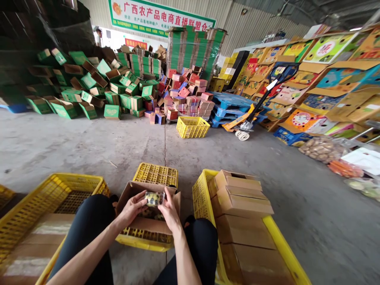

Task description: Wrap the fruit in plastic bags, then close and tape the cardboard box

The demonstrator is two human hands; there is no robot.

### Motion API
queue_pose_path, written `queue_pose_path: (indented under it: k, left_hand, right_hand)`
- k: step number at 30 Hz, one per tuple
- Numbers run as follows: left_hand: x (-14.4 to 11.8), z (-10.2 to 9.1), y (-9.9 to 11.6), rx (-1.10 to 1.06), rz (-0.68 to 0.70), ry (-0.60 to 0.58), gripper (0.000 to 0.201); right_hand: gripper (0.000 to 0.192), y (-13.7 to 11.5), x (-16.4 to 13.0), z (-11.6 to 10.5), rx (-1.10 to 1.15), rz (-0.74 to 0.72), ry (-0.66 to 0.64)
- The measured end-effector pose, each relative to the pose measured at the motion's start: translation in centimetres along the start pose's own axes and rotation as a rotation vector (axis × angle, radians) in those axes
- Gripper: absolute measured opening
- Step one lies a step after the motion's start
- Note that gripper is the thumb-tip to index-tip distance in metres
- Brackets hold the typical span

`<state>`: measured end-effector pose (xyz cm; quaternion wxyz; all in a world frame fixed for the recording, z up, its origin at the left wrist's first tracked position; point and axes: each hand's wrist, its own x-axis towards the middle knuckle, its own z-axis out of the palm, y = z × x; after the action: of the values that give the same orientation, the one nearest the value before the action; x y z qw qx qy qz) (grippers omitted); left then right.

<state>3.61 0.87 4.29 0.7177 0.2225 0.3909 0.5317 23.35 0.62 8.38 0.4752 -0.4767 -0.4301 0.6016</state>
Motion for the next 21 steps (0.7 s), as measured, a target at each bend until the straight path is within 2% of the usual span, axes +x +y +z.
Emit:
queue_pose_path:
  k: [3, 6, 14, 21]
  left_hand:
    - [-0.07, 0.01, -0.11, 0.014, 0.029, -0.030, 0.082]
    - [-0.10, 0.04, -0.22, 0.026, 0.061, -0.053, 0.077]
    - [-0.06, -0.11, -0.25, 0.067, 0.112, -0.126, 0.061]
    - [0.08, -0.39, -0.70, -0.003, 0.093, -0.057, 0.069]
  right_hand:
    - [0.073, 0.01, -0.06, -0.16, 0.060, 0.096, -0.049]
    - [0.062, -0.03, 0.00, -0.43, 0.075, 0.129, -0.077]
    - [0.064, -0.05, 0.18, -0.76, 0.087, 0.103, -0.102]
    - [0.056, -0.67, 0.05, -0.78, -0.013, 0.034, -0.121]
